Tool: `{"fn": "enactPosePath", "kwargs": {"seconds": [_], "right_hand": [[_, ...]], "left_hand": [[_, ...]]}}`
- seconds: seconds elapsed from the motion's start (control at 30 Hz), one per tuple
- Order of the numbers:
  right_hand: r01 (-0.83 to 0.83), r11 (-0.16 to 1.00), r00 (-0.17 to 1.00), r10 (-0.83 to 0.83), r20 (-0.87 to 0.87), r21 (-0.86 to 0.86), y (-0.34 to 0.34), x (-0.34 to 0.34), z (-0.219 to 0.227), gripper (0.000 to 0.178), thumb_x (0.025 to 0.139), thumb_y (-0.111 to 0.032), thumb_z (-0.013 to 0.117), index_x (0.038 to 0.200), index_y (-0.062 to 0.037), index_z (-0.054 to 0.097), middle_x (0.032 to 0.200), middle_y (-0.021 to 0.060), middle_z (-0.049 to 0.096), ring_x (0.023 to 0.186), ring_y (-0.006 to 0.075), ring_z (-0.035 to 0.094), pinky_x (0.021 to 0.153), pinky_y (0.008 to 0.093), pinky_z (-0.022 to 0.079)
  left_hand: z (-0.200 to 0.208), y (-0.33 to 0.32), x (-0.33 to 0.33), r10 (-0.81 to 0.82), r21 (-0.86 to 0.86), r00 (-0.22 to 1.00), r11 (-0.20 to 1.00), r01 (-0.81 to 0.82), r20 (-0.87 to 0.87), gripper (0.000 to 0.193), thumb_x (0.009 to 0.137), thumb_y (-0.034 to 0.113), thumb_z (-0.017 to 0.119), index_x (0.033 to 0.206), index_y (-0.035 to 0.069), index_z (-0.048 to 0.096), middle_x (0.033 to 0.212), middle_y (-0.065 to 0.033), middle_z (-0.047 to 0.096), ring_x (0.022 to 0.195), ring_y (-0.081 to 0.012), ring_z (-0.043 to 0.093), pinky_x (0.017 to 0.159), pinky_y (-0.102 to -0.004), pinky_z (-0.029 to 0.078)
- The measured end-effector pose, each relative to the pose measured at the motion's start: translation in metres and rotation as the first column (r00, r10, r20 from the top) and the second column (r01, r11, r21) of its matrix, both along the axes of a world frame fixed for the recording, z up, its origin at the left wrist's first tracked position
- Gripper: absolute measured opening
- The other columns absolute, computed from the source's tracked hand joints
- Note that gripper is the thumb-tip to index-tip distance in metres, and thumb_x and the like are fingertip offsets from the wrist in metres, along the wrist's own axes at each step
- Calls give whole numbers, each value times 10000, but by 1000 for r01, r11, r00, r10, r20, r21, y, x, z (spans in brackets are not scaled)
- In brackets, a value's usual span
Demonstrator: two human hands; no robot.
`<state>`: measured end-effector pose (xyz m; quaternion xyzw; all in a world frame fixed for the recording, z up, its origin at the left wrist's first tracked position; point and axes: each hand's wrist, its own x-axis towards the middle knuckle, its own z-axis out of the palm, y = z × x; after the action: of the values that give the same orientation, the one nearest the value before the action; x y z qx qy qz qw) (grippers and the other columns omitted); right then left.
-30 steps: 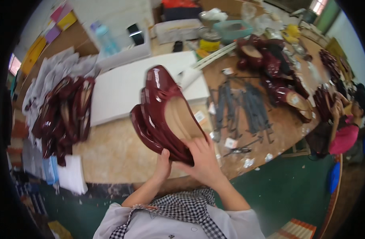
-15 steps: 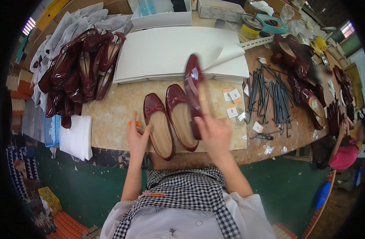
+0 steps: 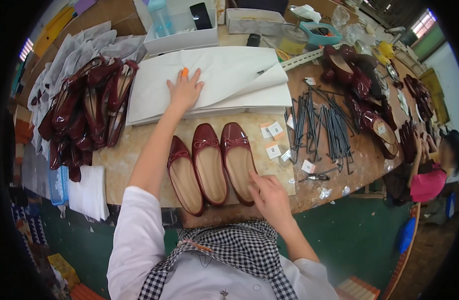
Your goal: The person cleans the interior of maroon patent leather flats using a white cloth. They repeatedly pick up shoes, wipe the insoles, and place them back on the table. The person also handles white tissue paper and shoe boxes, preparing them for packaging.
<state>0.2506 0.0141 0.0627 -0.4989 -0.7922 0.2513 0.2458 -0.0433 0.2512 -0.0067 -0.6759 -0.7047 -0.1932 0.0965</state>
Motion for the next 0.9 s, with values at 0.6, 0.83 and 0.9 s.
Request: {"fn": "enactPosePath", "kwargs": {"seconds": [0.6, 0.83, 0.9], "right_hand": [[-166, 947, 876, 14, -482, -276, 35, 0, 2, 680, 761, -20, 643, 1377, 5, 358, 1485, 169, 259, 1352, 276, 321, 1079, 361, 315], [-17, 830, 697, -390, -601, -558, 66, 17, -29, 558, 672, 2, 690, 1214, -20, 560, 1245, 128, 542, 1121, 301, 552, 903, 373, 481], [-45, 990, 978, 16, -207, -137, 59, 9, -29, 459, 696, -8, 661, 1150, -20, 598, 1129, 120, 564, 1006, 272, 582, 796, 344, 504]], "left_hand": [[64, -227, 92, -212, 154, 609, 977, 148, 764, 399, 784, 89, 618, 1166, 43, 511, 921, -149, 606, 771, -285, 632, 659, -350, 515], [30, -225, 122, -193, -226, 586, 794, 564, 787, 325, 914, 244, 475, 1123, 15, 572, 848, -121, 610, 736, -251, 581, 696, -361, 472], [37, -242, 150, -535, -318, 742, 678, 663, 404, 286, 853, 277, 536, 775, 29, 655, 721, -134, 619, 754, -269, 600, 736, -402, 446]]}}
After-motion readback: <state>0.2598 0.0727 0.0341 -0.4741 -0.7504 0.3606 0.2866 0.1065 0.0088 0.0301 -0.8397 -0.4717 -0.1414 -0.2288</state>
